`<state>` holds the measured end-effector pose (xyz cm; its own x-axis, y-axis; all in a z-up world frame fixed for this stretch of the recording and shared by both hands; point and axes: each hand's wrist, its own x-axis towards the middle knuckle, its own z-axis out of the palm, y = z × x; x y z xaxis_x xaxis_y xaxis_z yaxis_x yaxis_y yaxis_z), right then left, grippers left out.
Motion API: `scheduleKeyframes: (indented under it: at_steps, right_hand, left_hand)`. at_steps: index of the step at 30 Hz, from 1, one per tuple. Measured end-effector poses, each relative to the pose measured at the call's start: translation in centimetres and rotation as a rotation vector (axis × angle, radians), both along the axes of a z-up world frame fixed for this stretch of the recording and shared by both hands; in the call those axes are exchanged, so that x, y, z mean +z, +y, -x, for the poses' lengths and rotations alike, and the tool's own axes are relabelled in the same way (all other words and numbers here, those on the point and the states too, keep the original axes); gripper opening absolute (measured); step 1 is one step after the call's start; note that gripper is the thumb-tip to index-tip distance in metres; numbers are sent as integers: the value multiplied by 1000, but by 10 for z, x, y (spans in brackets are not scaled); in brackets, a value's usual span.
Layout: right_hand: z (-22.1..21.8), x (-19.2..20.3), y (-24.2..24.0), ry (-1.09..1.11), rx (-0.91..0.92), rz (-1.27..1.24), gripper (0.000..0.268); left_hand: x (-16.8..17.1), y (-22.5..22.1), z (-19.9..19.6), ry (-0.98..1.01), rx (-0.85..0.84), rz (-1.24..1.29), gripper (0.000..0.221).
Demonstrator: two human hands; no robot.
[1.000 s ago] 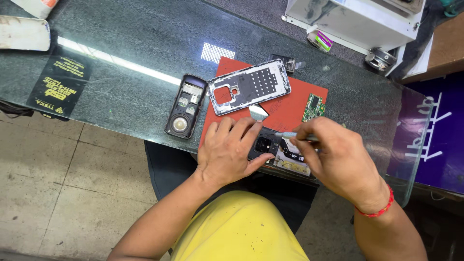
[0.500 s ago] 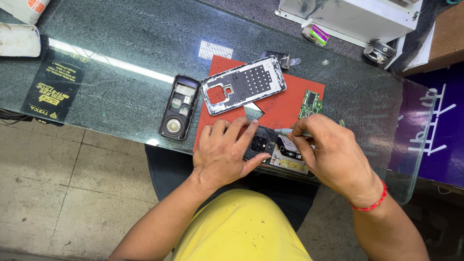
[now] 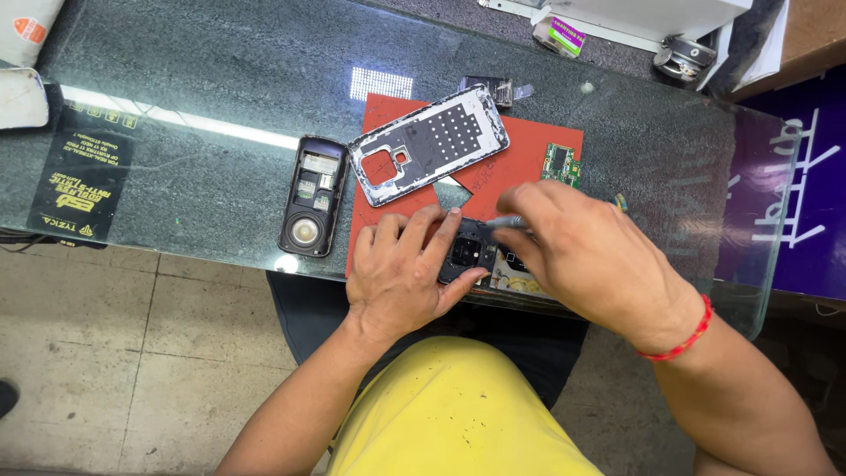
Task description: The person disassembles a mobile phone by removing screws with a screwdriver and prying open the internal components.
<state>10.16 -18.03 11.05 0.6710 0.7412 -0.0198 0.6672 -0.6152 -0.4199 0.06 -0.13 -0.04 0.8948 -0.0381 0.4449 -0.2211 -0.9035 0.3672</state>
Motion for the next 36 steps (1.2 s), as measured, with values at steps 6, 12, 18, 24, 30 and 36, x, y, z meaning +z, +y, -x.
scheduleKeyframes:
  at_steps: [6, 12, 18, 24, 30, 36]
  right_hand:
    - [-4, -2, -3, 9, -10, 51, 19]
    - [9, 10, -23, 79, -132, -76, 13]
    - [14, -2, -31, 55, -73, -21, 16]
    - [18, -5, -32, 73, -77, 7, 15]
    - [18, -2, -29, 79, -36, -11, 14]
    - [22, 2, -24, 36, -88, 95, 16]
  left_hand:
    - [0, -1, 0, 7, 5, -2, 67]
    - [-2, 0, 1, 4, 5, -6, 67]
    - [-1, -1, 0, -1, -10, -7, 68]
    - [0, 0, 1, 8, -30, -14, 70]
    - [-1, 0, 1, 1, -24, -13, 70]
    - [-2, 0, 1, -4, -33, -17, 70]
